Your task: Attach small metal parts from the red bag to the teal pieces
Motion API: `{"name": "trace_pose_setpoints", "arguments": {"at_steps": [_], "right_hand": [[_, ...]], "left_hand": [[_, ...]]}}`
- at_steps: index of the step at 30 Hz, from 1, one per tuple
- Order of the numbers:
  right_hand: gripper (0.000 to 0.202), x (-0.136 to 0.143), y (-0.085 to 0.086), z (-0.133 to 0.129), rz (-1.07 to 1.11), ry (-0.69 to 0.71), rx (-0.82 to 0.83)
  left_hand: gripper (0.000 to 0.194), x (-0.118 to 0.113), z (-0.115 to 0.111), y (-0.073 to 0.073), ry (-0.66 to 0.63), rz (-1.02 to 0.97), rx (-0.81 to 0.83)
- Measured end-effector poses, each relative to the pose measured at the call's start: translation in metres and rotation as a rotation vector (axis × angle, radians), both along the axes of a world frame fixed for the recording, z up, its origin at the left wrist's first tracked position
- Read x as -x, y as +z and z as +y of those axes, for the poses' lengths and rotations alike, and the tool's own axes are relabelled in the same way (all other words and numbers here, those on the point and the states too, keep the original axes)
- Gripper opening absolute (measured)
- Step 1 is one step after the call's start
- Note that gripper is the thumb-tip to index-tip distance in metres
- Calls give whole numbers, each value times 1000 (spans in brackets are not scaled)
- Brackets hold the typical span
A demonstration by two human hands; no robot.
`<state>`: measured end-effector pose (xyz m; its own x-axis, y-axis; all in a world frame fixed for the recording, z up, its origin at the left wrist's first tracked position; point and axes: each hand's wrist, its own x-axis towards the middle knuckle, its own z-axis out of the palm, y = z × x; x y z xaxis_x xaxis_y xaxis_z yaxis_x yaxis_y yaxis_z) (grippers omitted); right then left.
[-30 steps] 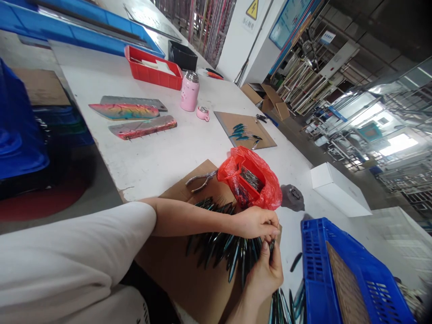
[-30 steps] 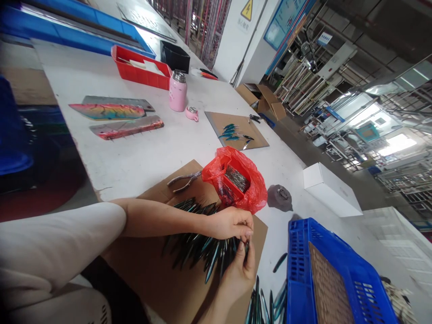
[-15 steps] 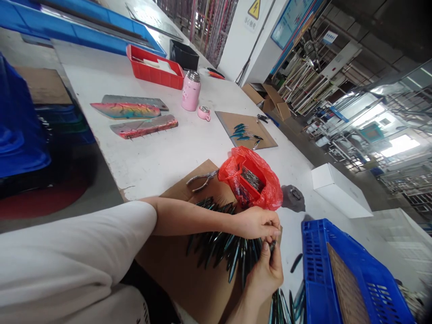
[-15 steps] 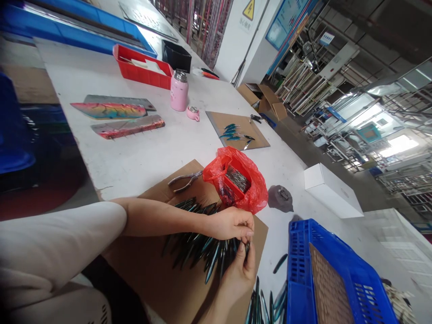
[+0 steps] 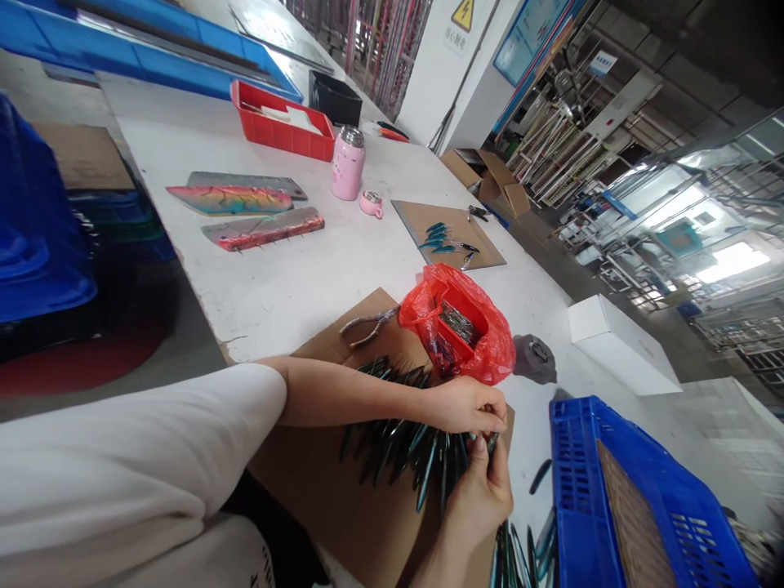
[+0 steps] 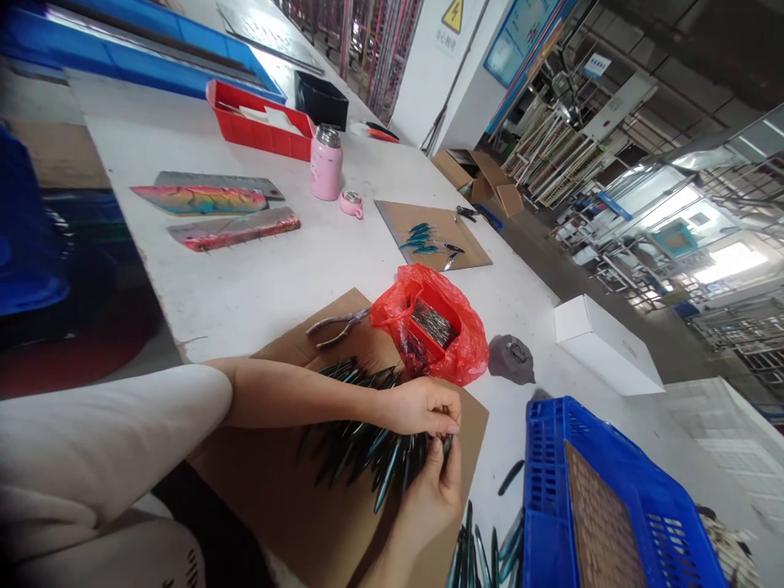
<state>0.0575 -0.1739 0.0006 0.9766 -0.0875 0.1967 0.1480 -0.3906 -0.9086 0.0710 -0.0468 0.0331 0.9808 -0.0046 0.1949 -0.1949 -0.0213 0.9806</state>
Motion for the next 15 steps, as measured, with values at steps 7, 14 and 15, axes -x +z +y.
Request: {"name": "trace_pose_setpoints", "arguments": {"at_steps": [7,14,15], "right_hand": [[45,-3,9,-8,-57,-112,147],[44,-6,6,-10,-145,-96,244],[43,-6,5,-10,-160,-99,265]], "left_hand": [[25,3,-5,-2,-35,105,-10],[18,4,-6,-3,53,0,-229],[18,4,-6,-4,63,-3,-243]]}}
